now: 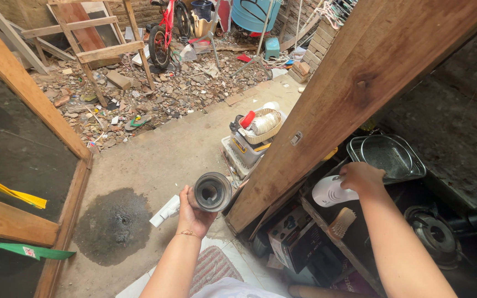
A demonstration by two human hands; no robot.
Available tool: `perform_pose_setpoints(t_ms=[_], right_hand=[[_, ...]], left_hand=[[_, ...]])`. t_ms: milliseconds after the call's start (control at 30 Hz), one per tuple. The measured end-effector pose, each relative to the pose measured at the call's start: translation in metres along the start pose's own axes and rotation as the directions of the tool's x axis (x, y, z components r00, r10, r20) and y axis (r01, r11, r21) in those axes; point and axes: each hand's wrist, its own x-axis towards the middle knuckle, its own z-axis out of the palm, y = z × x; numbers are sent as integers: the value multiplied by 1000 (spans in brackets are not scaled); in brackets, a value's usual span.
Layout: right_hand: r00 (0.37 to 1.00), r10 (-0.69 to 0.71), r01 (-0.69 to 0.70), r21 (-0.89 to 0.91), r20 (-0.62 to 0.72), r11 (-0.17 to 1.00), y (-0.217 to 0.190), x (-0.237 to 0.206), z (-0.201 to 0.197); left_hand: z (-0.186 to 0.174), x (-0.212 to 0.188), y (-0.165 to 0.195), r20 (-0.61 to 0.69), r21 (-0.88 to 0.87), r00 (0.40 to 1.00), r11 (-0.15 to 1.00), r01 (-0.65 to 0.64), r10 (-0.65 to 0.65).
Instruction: The person picks up a cordless stick vacuum cleaner, detaches the dust cup and filter from the body, and carries the parts outside. They then tap and brush the filter with a small brush to clear debris from it.
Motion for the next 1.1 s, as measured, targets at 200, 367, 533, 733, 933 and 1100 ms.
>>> perform_pose_setpoints(t_ms=[200,367,533,733,933,1100], right_hand=[[999,4,-2,-36,52,999,1,14,15],[997,8,-4,-51,80,999,-1,19,20],[998,4,-2,-37,60,999,-5,17,21],[997,6,-4,-37,71,999,-5,14,24],[998,18,-17,-19,58,1000,-1,13,29],[998,31,-29,-22,50,999,1,12,32]], left_hand=[[-5,2,3,-26,24,1000,1000,-5,6],[-8,4,4,-45,28,999,999,-22,23],[-8,5,6,-37,8,999,1000,-26,26],[-8,2,7,-23,11,999,999,-38,38],[-5,2,6,-25,9,999,999,-36,36],[-6,1,6,-18,17,1000,1000,-23,24]])
